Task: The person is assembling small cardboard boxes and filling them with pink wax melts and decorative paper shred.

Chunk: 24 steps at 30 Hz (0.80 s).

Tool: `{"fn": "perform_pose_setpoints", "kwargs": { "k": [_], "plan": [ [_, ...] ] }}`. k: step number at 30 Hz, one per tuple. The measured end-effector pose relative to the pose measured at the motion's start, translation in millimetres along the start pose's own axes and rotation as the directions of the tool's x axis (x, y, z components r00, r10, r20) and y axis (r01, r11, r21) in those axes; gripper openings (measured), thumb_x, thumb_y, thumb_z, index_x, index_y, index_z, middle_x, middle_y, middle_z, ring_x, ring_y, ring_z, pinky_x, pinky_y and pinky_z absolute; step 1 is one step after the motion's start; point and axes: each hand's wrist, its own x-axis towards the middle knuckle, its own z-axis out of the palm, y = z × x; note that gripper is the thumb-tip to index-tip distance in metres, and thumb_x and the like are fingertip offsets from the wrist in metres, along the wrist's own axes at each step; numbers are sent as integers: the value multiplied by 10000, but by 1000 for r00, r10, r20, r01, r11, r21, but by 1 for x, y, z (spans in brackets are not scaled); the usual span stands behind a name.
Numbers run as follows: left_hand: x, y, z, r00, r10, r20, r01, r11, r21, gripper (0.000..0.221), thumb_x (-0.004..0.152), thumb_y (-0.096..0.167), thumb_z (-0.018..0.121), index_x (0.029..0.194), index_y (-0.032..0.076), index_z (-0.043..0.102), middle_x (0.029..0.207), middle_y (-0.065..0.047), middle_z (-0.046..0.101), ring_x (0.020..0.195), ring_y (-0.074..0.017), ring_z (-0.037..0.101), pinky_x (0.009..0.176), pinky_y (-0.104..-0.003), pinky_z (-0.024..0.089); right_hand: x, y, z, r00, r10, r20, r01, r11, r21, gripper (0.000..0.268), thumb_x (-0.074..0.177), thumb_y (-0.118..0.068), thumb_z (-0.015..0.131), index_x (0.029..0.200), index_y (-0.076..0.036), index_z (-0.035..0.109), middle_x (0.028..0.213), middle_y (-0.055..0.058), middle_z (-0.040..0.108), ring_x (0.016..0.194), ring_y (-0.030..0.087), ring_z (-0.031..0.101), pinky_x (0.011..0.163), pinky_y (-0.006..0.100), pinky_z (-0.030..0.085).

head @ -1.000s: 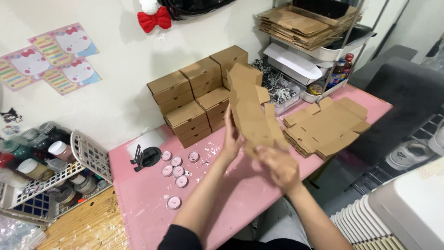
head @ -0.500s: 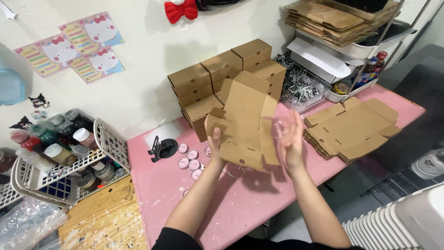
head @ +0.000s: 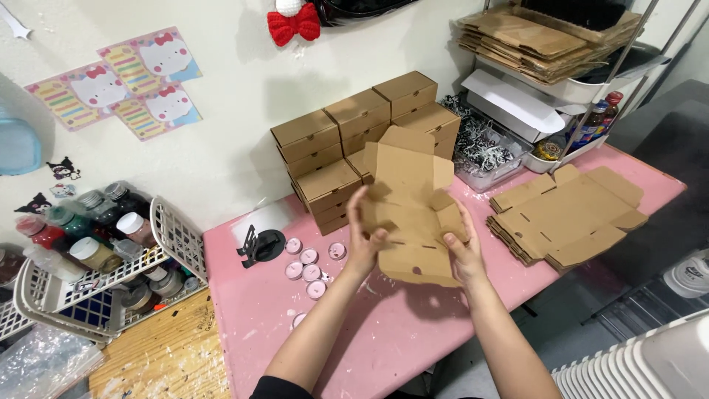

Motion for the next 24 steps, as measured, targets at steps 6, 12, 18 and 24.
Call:
{"fn": "perform_pose_setpoints", "kwargs": {
  "k": [6,12,18,24],
  "plan": [
    [8,33,-10,860,18,509,2,999,-39,1465,595,1008,481,1733,184,67,1806,-165,66,1691,-390,46,1363,-560,129,-2,-6,-4,991,-126,39,132,955,-266,1000,878,-592,743,1601,-17,360,1634,127,395,1509,245,380,1226,368,324],
    [12,43,-9,800,57,597,-116,991,62,1567,434,622,879,1691,166,61,1754,-175,56,1640,-382,53,1315,-550,157,0,4,-14,995,-57,78,62,996,-64,1133,807,-695,730,1622,-45,285,1607,122,397,1450,283,419,1172,460,380],
    [-4,4,0,937,81,339,-98,995,34,750,978,216,661,1586,163,225,1694,-178,240,1652,-362,220,1386,-520,233,-7,40,-33,979,84,187,-135,951,279,1170,841,-762,629,1659,-79,147,1527,111,478,1331,278,562,948,474,586],
    [-4,54,26,951,159,266,-164,986,-2,809,975,72,528,1603,137,22,1709,-223,50,1591,-368,140,1300,-496,191,-6,31,-21,979,181,-90,-180,983,24,846,939,-194,633,1608,-301,125,1097,165,620,815,264,666,501,354,536]
  ]
}}
